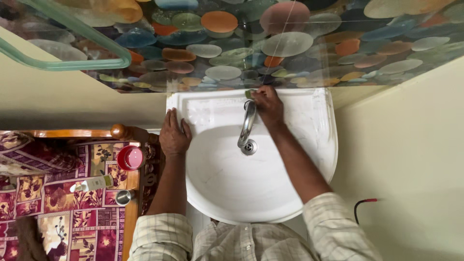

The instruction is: The person scrubs a white bathroom sink using a green sponge. They repeatedly wipe the basin, faucet, and surrounding surfaces with the sponge.

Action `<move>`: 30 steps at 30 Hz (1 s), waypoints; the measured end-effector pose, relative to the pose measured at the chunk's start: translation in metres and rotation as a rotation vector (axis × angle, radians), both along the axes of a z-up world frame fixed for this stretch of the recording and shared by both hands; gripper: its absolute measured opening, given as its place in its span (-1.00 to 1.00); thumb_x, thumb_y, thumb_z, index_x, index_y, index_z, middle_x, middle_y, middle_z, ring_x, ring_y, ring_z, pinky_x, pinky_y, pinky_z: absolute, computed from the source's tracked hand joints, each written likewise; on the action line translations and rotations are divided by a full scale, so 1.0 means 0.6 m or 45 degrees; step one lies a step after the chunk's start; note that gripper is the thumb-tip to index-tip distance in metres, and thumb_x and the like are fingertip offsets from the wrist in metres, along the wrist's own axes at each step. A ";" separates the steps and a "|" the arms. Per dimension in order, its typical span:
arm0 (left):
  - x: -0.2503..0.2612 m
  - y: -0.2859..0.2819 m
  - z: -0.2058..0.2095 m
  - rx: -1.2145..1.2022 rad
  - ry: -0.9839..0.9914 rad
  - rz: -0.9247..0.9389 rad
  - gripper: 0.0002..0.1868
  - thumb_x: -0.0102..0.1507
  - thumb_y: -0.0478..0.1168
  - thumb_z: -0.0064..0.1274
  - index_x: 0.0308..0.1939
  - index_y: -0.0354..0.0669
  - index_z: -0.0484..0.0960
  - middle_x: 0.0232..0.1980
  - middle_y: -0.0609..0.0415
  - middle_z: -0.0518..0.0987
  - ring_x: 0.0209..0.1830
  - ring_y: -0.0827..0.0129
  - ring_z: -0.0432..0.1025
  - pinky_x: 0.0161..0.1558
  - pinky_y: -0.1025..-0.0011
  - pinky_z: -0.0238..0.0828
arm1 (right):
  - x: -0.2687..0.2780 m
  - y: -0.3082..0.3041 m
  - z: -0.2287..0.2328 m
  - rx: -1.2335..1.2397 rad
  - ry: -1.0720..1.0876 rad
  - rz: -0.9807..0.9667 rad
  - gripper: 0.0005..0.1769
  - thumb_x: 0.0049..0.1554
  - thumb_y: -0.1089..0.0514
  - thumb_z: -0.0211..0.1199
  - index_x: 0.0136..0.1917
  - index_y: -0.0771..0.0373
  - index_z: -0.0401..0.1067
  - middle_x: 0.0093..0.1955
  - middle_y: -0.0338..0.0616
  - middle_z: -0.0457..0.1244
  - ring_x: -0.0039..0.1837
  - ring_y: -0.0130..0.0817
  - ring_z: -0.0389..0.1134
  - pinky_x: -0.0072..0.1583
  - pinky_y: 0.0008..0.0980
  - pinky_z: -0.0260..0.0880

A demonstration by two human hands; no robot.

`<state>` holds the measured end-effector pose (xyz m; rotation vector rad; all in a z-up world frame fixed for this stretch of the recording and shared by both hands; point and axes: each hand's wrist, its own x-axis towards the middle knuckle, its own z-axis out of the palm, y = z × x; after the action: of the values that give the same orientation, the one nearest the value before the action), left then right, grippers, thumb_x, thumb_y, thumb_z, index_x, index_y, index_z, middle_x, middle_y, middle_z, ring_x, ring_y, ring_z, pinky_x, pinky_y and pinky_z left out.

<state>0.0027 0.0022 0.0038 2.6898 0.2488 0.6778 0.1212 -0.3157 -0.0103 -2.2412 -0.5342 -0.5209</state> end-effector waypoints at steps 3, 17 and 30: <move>-0.005 -0.003 0.000 -0.015 -0.003 0.003 -0.49 0.35 -0.17 -0.01 0.34 -0.34 0.48 0.32 -0.34 0.51 0.20 -0.16 0.50 0.15 0.11 0.51 | 0.009 -0.088 -0.038 -0.048 0.122 -0.094 -0.83 0.10 0.39 0.32 -0.05 0.19 0.53 0.01 -0.13 0.30 0.08 -0.19 0.38 0.09 -0.25 0.43; -0.009 -0.001 -0.004 0.008 -0.007 -0.020 -0.49 0.35 -0.20 -0.02 0.34 -0.40 0.47 0.30 -0.40 0.51 0.23 -0.19 0.49 0.19 0.08 0.50 | -0.114 -0.058 0.015 -0.661 0.230 -0.117 -0.13 0.07 -0.20 0.29 0.51 0.25 0.20 0.65 0.10 0.02 0.69 -0.01 -0.09 0.59 0.26 -0.29; -0.003 0.005 0.006 -0.044 -0.059 -0.088 -0.50 0.37 -0.20 -0.02 0.34 -0.42 0.45 0.32 -0.42 0.50 0.29 -0.21 0.46 0.26 0.07 0.45 | -0.192 -0.240 -0.028 -0.951 0.082 -0.723 -0.63 0.39 0.01 0.20 0.27 0.35 0.35 0.33 0.17 0.23 0.40 0.14 0.17 0.47 0.25 0.04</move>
<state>0.0010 0.0052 0.0072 2.6338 0.1538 0.7074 0.0059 -0.4595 -0.0272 -3.1404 -0.0256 -0.5853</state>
